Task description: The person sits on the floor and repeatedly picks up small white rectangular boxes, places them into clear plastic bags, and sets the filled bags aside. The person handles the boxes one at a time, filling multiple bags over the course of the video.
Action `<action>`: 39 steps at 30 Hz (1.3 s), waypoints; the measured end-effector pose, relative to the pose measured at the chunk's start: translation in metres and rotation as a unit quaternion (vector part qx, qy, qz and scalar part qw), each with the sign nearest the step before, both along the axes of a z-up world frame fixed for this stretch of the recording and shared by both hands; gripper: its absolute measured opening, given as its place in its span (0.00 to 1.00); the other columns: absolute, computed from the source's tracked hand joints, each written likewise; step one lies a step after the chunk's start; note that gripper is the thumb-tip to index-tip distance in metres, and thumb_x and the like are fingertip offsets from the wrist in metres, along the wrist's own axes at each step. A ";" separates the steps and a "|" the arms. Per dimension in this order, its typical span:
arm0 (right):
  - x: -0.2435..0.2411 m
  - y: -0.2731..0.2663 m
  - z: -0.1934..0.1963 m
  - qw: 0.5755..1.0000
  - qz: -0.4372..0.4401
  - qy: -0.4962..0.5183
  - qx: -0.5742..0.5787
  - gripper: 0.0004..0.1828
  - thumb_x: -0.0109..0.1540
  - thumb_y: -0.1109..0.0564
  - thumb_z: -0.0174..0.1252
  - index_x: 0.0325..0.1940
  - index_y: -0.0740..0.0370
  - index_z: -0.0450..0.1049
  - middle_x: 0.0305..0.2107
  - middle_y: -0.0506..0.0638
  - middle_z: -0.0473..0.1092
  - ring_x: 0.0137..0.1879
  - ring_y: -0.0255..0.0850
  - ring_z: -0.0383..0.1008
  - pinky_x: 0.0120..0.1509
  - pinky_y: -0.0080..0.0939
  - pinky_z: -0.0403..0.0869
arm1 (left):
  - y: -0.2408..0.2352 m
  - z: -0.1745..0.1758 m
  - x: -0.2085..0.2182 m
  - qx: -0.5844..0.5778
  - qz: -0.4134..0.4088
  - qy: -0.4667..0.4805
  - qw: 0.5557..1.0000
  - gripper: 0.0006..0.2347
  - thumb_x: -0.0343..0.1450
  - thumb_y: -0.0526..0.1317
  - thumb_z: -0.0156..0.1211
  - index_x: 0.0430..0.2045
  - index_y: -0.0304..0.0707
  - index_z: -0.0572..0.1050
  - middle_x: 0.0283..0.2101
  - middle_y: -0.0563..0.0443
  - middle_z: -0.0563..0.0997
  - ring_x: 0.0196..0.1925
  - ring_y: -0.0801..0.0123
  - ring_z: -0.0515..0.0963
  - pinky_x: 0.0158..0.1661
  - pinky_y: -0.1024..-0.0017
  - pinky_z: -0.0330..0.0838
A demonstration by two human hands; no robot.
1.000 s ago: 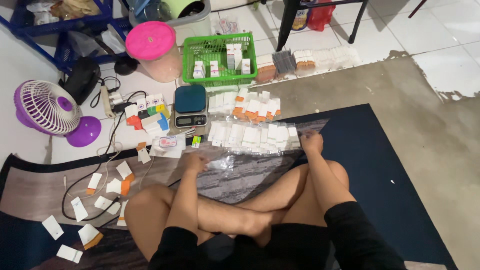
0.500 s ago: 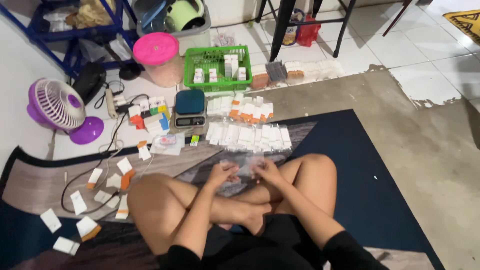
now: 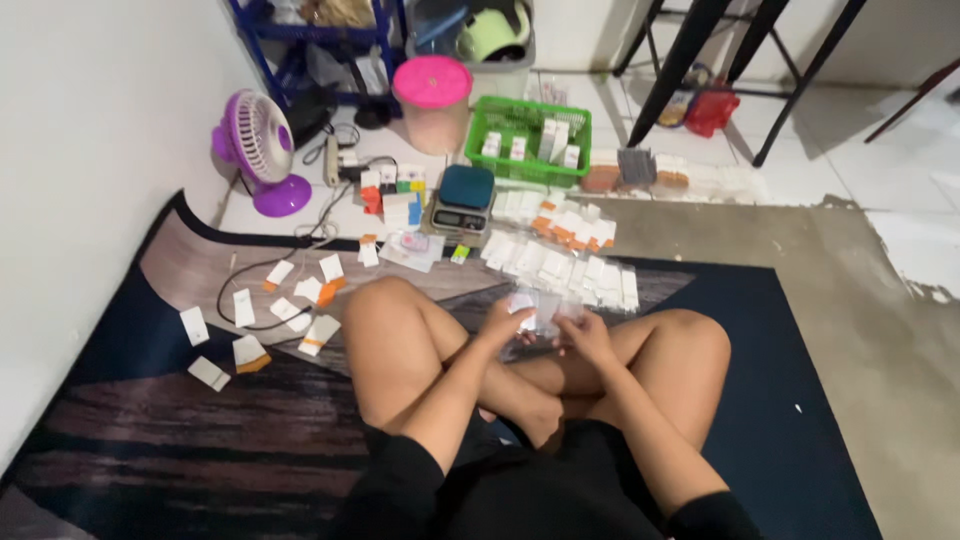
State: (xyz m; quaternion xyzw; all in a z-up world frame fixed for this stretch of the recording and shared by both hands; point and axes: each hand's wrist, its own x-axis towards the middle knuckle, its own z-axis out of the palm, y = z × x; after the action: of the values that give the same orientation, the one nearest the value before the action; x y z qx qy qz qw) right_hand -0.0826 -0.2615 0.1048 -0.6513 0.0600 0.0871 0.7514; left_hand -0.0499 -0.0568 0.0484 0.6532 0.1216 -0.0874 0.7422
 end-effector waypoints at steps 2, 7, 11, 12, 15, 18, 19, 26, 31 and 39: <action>-0.010 0.003 0.027 0.999 0.000 -0.032 -0.040 0.14 0.61 0.60 0.69 0.41 0.74 0.74 0.24 0.67 0.72 0.23 0.58 0.78 0.20 0.54 0.79 | 0.003 0.027 -0.011 -0.039 -0.029 -0.038 0.998 0.25 0.67 0.40 0.70 0.54 0.20 0.68 0.41 0.19 0.77 0.23 0.45 0.84 0.23 0.59 0.82; -0.010 -0.010 0.055 0.990 -0.002 -0.123 -0.075 0.08 0.63 0.63 0.64 0.34 0.74 0.76 0.24 0.64 0.75 0.21 0.50 0.77 0.24 0.48 0.80 | 0.022 0.070 -0.023 -0.122 -0.074 -0.085 0.986 0.18 0.71 0.39 0.71 0.52 0.29 0.75 0.53 0.32 0.79 0.37 0.44 0.85 0.32 0.58 0.85; -0.025 0.006 0.157 0.971 0.046 -0.182 -0.150 0.07 0.61 0.61 0.66 0.40 0.69 0.80 0.20 0.61 0.75 0.21 0.42 0.75 0.23 0.42 0.76 | 0.066 0.175 -0.064 -0.054 -0.073 -0.165 0.982 0.10 0.72 0.36 0.66 0.45 0.34 0.81 0.46 0.33 0.83 0.37 0.53 0.84 0.36 0.62 0.84; -0.031 0.010 0.182 0.965 0.068 -0.190 -0.164 0.10 0.61 0.61 0.65 0.46 0.68 0.81 0.21 0.60 0.76 0.23 0.40 0.74 0.24 0.41 0.75 | 0.075 0.200 -0.075 -0.004 -0.067 -0.209 0.976 0.09 0.71 0.36 0.66 0.43 0.37 0.83 0.43 0.37 0.85 0.43 0.59 0.83 0.42 0.62 0.82; -0.055 0.026 0.283 0.924 0.208 -0.215 -0.239 0.31 0.60 0.61 0.65 0.68 0.61 0.68 0.46 0.62 0.77 0.44 0.50 0.81 0.43 0.48 0.82 | 0.120 0.239 -0.074 -0.024 0.038 -0.256 0.966 0.09 0.72 0.36 0.66 0.44 0.36 0.82 0.39 0.40 0.87 0.36 0.62 0.86 0.34 0.66 0.84; -0.060 0.015 0.314 0.906 0.203 -0.247 -0.279 0.26 0.59 0.61 0.67 0.62 0.61 0.75 0.48 0.60 0.78 0.47 0.51 0.83 0.47 0.51 0.82 | 0.199 0.246 -0.047 0.007 0.145 -0.267 0.953 0.07 0.73 0.35 0.64 0.41 0.32 0.80 0.35 0.36 0.85 0.28 0.57 0.86 0.28 0.64 0.84; -0.061 0.012 0.319 0.906 0.201 -0.246 -0.280 0.26 0.59 0.61 0.67 0.62 0.61 0.75 0.48 0.60 0.78 0.47 0.51 0.83 0.47 0.51 0.82 | 0.218 0.248 -0.042 0.006 0.143 -0.267 0.953 0.07 0.73 0.35 0.64 0.41 0.32 0.80 0.35 0.36 0.85 0.28 0.57 0.86 0.28 0.64 0.84; -0.034 -0.005 0.316 0.921 0.196 -0.231 -0.243 0.21 0.60 0.62 0.63 0.58 0.65 0.78 0.47 0.58 0.78 0.46 0.48 0.82 0.47 0.49 0.81 | 0.308 0.109 0.009 0.271 0.165 -0.057 0.947 0.15 0.72 0.49 0.62 0.45 0.39 0.81 0.44 0.37 0.84 0.39 0.48 0.83 0.44 0.58 0.78; 0.021 -0.008 0.286 0.957 0.170 -0.150 -0.179 0.20 0.62 0.62 0.62 0.59 0.68 0.77 0.44 0.55 0.78 0.45 0.44 0.80 0.46 0.45 0.80 | 0.311 0.014 0.020 0.415 0.136 -0.002 0.900 0.16 0.74 0.50 0.60 0.37 0.33 0.83 0.36 0.36 0.85 0.45 0.43 0.84 0.45 0.54 0.77; 0.140 -0.058 0.172 0.968 0.160 -0.052 -0.187 0.21 0.62 0.60 0.63 0.59 0.69 0.76 0.46 0.62 0.77 0.44 0.49 0.79 0.46 0.49 0.80 | 0.300 -0.045 0.051 0.662 0.141 0.154 0.720 0.47 0.57 0.56 0.73 0.72 0.38 0.58 0.60 0.29 0.71 0.61 0.28 0.68 0.57 0.36 0.59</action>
State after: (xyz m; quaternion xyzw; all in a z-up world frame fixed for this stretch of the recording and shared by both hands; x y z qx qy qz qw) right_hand 0.0579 -0.3195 0.2764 -0.7850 -0.0688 0.1596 0.5946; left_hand 0.0010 0.2430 0.0038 0.9310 0.3517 0.0221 0.0953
